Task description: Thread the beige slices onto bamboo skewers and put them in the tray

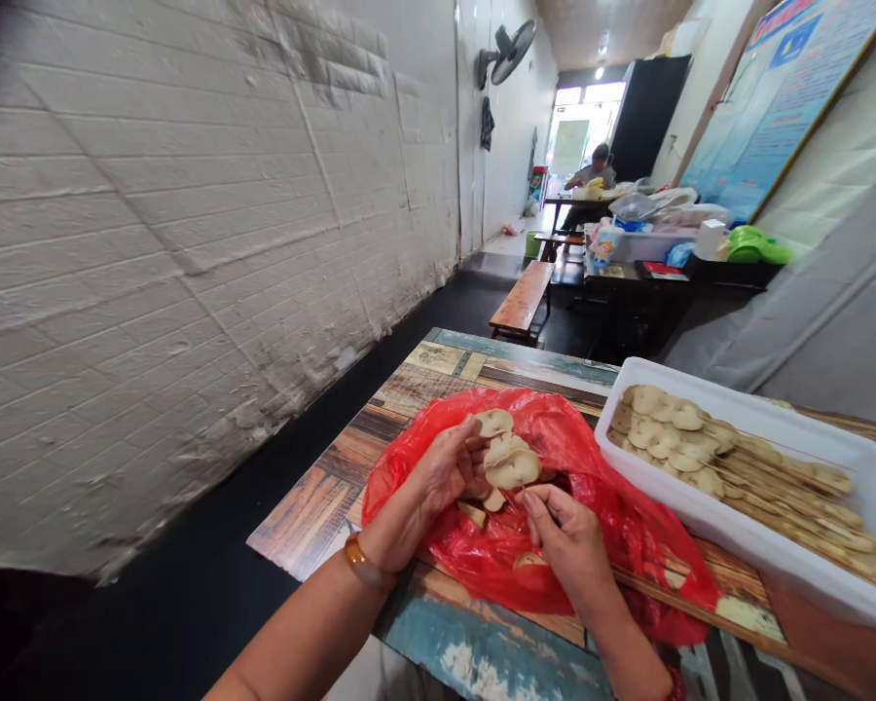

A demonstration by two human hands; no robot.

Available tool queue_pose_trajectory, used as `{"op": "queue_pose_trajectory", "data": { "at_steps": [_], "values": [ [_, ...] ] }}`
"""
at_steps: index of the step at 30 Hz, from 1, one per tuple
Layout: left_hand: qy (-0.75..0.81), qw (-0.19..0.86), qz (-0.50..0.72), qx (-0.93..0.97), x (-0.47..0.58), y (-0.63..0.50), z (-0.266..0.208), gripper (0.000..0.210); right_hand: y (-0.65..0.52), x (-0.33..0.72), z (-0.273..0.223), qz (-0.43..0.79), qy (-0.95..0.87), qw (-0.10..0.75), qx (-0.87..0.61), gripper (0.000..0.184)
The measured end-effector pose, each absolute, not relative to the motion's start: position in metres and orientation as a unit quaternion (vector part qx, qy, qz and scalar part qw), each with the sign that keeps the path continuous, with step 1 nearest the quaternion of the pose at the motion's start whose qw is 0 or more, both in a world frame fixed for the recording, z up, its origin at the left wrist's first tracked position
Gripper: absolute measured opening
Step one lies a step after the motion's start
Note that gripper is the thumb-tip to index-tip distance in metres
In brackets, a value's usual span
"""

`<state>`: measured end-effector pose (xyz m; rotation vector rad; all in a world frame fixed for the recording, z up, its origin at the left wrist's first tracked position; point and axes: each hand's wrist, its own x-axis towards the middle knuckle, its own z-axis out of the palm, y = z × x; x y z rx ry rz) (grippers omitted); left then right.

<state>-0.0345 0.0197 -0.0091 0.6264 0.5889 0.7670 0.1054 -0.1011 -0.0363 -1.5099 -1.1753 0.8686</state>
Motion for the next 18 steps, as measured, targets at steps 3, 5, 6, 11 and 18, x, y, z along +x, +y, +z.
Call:
{"op": "queue_pose_trajectory", "data": {
  "at_steps": [3,5,6,11,18],
  "values": [
    [0.245,0.824,0.365,0.358,-0.033,0.017,-0.009,0.042,-0.099,0.106,-0.038,0.354,-0.482,0.499,-0.627,0.035],
    [0.242,0.798,0.388,0.393,-0.030,0.016,-0.011,0.044,-0.098,0.106,-0.038,0.326,-0.493,0.493,-0.639,0.035],
    [0.248,0.783,0.399,0.408,-0.029,0.016,-0.012,0.046,-0.098,0.106,-0.038,0.310,-0.501,0.489,-0.644,0.034],
    [0.282,0.718,0.450,0.450,-0.023,0.016,-0.019,0.050,-0.098,0.102,-0.033,0.224,-0.540,0.467,-0.663,0.033],
    [0.280,0.715,0.467,0.439,-0.023,0.017,-0.014,0.047,-0.097,0.099,-0.029,0.219,-0.536,0.472,-0.665,0.031]
  ]
}}
